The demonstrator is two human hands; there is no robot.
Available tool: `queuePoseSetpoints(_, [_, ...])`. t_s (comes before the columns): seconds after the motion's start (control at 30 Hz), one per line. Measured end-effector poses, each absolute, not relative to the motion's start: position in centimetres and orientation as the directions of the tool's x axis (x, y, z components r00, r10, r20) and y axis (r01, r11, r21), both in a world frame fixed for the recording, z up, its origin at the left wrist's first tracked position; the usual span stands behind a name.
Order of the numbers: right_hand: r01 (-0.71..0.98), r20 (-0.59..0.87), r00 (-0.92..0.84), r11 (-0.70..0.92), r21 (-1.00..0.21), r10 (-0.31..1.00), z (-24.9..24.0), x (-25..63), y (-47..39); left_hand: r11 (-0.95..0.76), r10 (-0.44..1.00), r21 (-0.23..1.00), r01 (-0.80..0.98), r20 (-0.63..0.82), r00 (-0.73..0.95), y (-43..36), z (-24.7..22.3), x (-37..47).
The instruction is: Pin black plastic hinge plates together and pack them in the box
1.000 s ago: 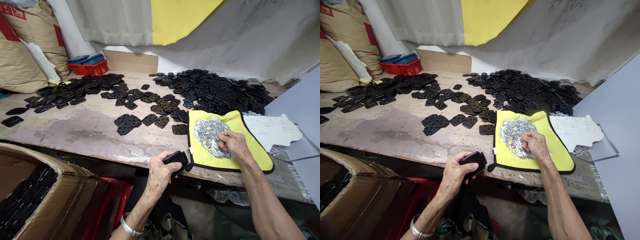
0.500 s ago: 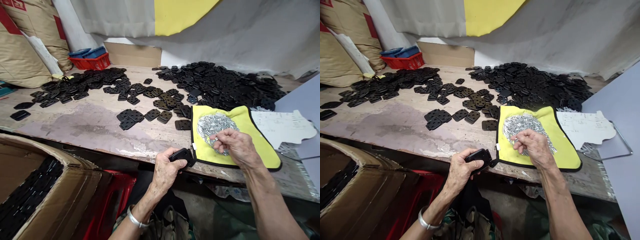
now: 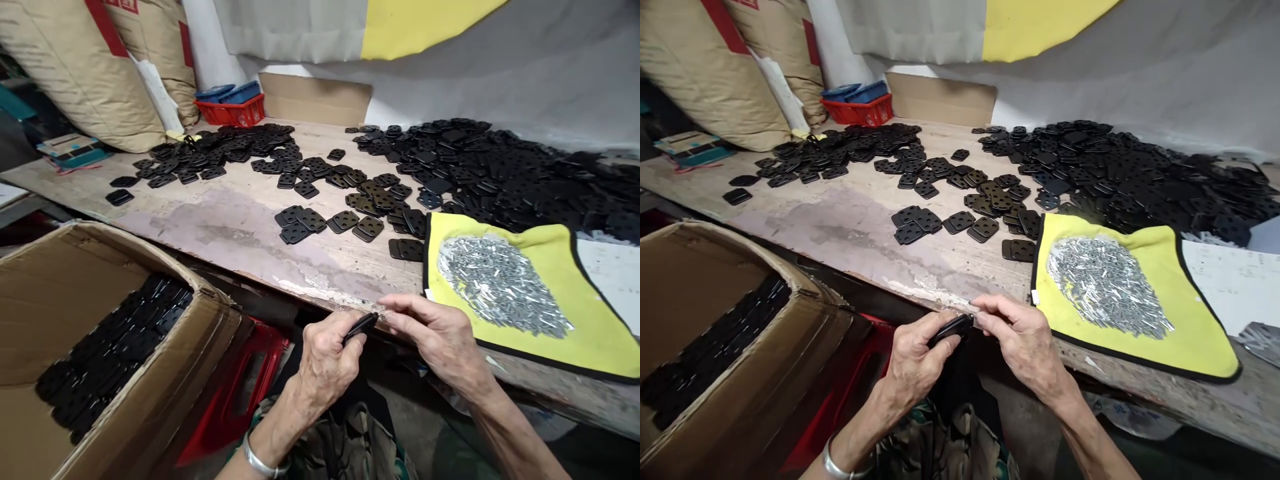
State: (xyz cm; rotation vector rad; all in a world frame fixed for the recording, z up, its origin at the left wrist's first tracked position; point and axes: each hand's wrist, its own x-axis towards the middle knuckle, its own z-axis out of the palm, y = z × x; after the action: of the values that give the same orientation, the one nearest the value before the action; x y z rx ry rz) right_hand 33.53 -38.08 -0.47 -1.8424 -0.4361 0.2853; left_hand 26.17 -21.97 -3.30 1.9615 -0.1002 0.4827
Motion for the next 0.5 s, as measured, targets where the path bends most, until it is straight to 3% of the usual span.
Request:
queuePoseSetpoints(0.13, [0.135,-0.016,0.911,-0.334,-0.933,0.412,-0.2,33.5,-36.7,-0.575,0.112,0.735,-0.360,0.506,0.855,-21.5,-3.4,25.6])
queuePoseSetpoints(0.33, [0.404,0.152,0.851,-0.442,-0.801,0.503,-0.1,33.2,-36.5,-0.704,0.071,0.610,-0.364,0.570,0.819,-21.1,-3.4,25.0])
queuePoseSetpoints(0.43, [0.643,0.221,0.703,-0.470,-0.604,0.676,0.3,33.3,-36.6,-0.761,0.037,0.539,-0.362,0.593,0.804,-21.0,-3.6,24.9])
queuePoseSetpoints(0.5, [0.829,0.237,0.520,-0.418,-0.372,0.821,1.2,33.5,-36.4,-0.798,-0.003,0.471,-0.375,0.620,0.785,-21.0,-3.7,24.8])
